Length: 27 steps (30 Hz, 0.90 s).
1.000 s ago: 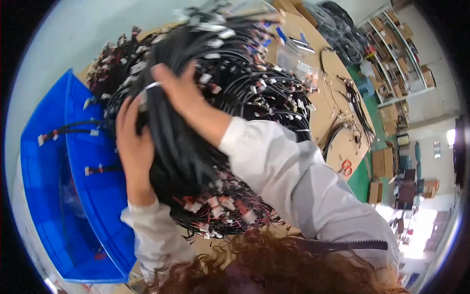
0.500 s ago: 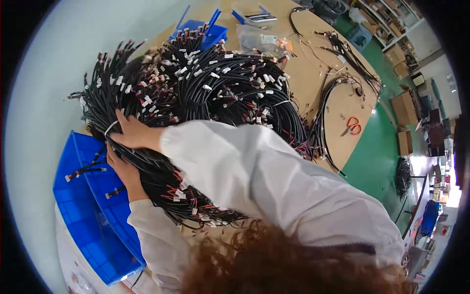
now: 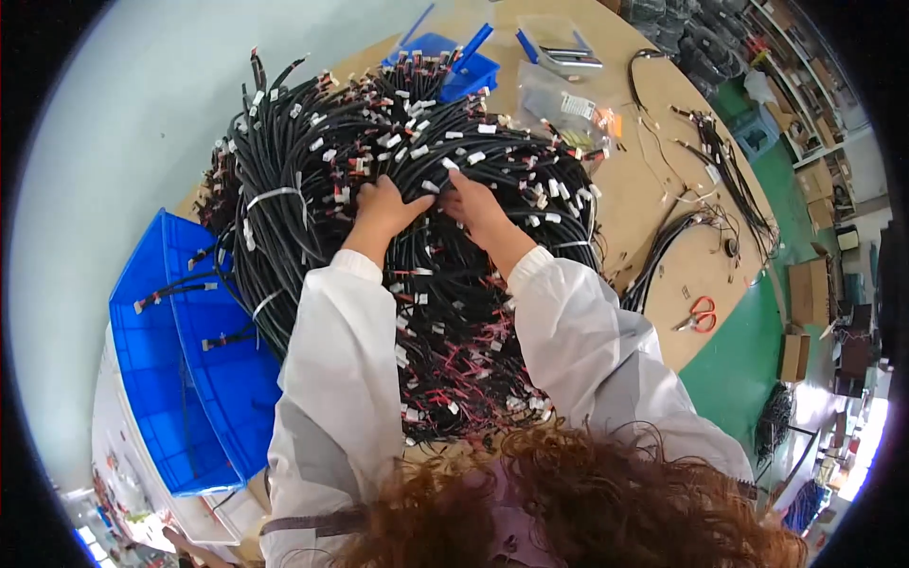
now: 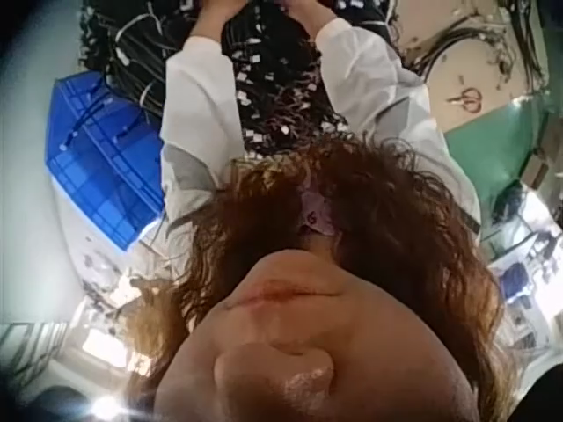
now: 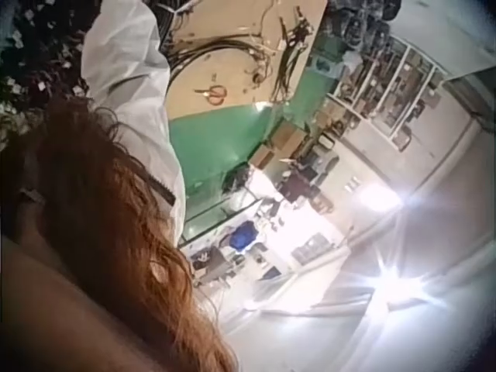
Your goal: Sorting and organizing a large quantity of wire harnesses on a workbench, followed by applying heat to connectors using a lighter.
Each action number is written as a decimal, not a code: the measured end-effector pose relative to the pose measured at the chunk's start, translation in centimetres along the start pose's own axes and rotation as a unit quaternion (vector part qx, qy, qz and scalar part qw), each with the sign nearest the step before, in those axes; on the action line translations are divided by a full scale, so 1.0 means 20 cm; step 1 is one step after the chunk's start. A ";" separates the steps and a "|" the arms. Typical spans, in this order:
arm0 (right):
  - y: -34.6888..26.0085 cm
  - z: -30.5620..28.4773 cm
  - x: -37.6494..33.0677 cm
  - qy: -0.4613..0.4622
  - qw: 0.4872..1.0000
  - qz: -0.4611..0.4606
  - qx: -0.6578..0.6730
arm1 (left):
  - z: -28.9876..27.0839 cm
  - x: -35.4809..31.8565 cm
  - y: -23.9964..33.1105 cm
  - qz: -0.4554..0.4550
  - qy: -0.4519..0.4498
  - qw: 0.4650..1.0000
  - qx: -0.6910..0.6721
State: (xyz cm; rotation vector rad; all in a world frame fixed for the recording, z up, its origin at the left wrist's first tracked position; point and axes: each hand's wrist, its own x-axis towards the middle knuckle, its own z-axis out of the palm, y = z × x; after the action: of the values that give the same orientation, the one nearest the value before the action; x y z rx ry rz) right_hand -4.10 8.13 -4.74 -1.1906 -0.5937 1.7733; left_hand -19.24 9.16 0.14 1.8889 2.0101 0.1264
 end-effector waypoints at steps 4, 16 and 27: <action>-0.08 -0.11 0.09 -0.044 0.997 0.066 0.012 | 0.07 0.04 0.07 -0.011 0.052 0.998 0.021; -0.05 0.48 0.15 0.138 0.894 -0.256 -0.342 | -0.05 -0.10 -0.23 0.106 0.164 0.962 -0.189; -0.04 0.44 0.25 -0.044 0.783 -0.177 -0.594 | 0.01 -0.03 -0.20 -0.012 0.156 0.986 0.060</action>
State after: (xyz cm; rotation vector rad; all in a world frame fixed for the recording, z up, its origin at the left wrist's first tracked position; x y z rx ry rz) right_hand -12.38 13.53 -2.83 -1.6033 -2.0283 1.0186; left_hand -22.97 8.12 -1.18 2.0231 2.2887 0.3184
